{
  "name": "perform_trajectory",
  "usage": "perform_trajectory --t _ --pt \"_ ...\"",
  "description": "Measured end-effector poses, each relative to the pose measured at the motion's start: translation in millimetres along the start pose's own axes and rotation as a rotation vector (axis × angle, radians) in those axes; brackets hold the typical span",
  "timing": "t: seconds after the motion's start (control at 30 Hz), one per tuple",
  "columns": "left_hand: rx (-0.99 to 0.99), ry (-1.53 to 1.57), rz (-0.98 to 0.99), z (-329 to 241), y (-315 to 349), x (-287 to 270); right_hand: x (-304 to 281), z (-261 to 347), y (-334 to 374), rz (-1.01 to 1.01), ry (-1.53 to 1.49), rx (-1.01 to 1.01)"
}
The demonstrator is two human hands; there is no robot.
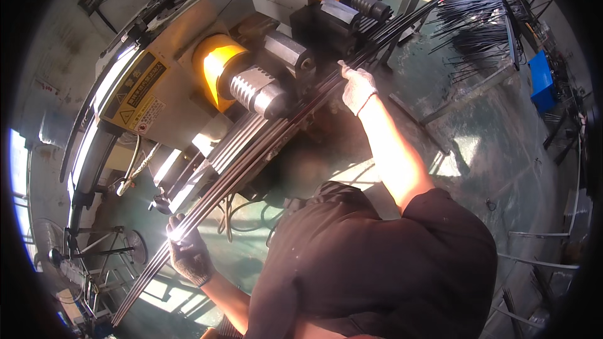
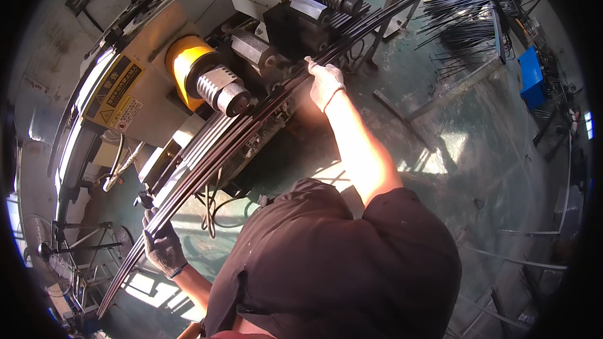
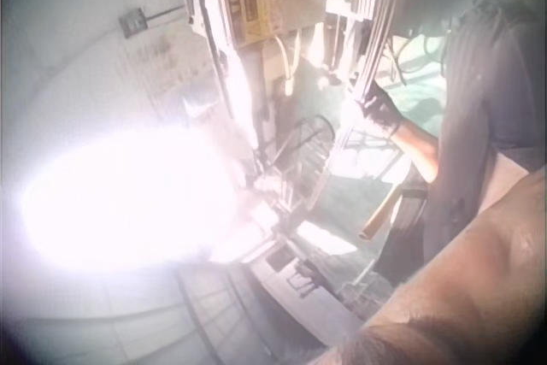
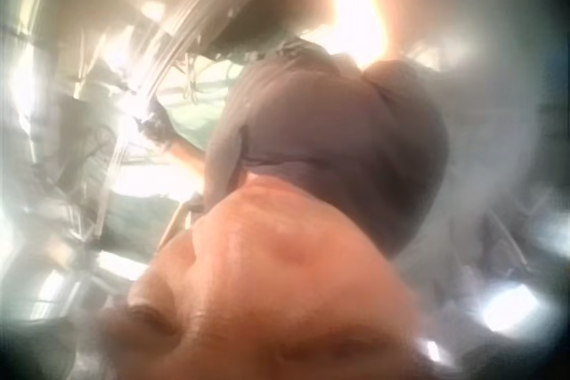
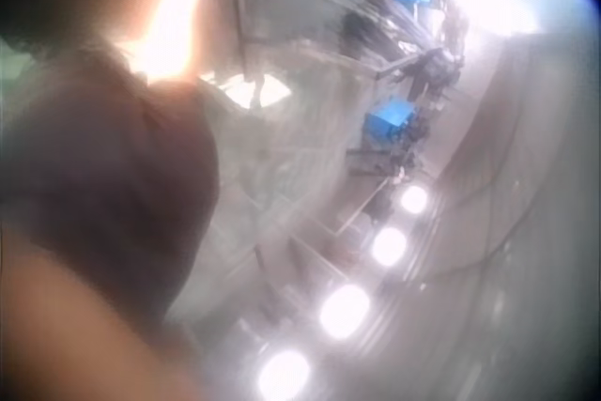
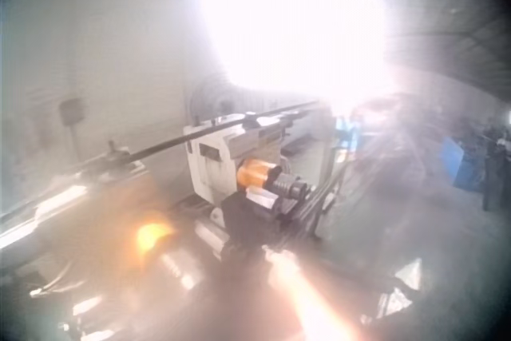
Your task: The person repeatedly picks up bundles of long metal rods from a floor pile, feeds them into a bending machine, and removes the bent rods to place them on a nearby rack. The cycle of loading, bending, and unloading continues throughout the clip.
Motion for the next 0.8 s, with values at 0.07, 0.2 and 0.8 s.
perform_trajectory --t 0.07,0.2,0.8 --pt "-0.061 0.053 0.149 -14 -14 -16 6 10 -4 -0.119 0.379 0.130" --pt "0.009 -0.207 -0.055 -19 -32 -6 68 79 20 -0.205 -0.308 0.063" --pt "0.030 0.021 -0.413 18 -85 -16 80 40 -43 -0.008 -0.303 -0.045"
Point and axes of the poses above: each hand's wrist, its own y-axis away from the middle knuckle, its own x-axis out of the palm, z = x × y, the point moved 2 cm from there along -y, towards the middle knuckle, and after that the axes turned 15 degrees about z, right-handed, at the moved point
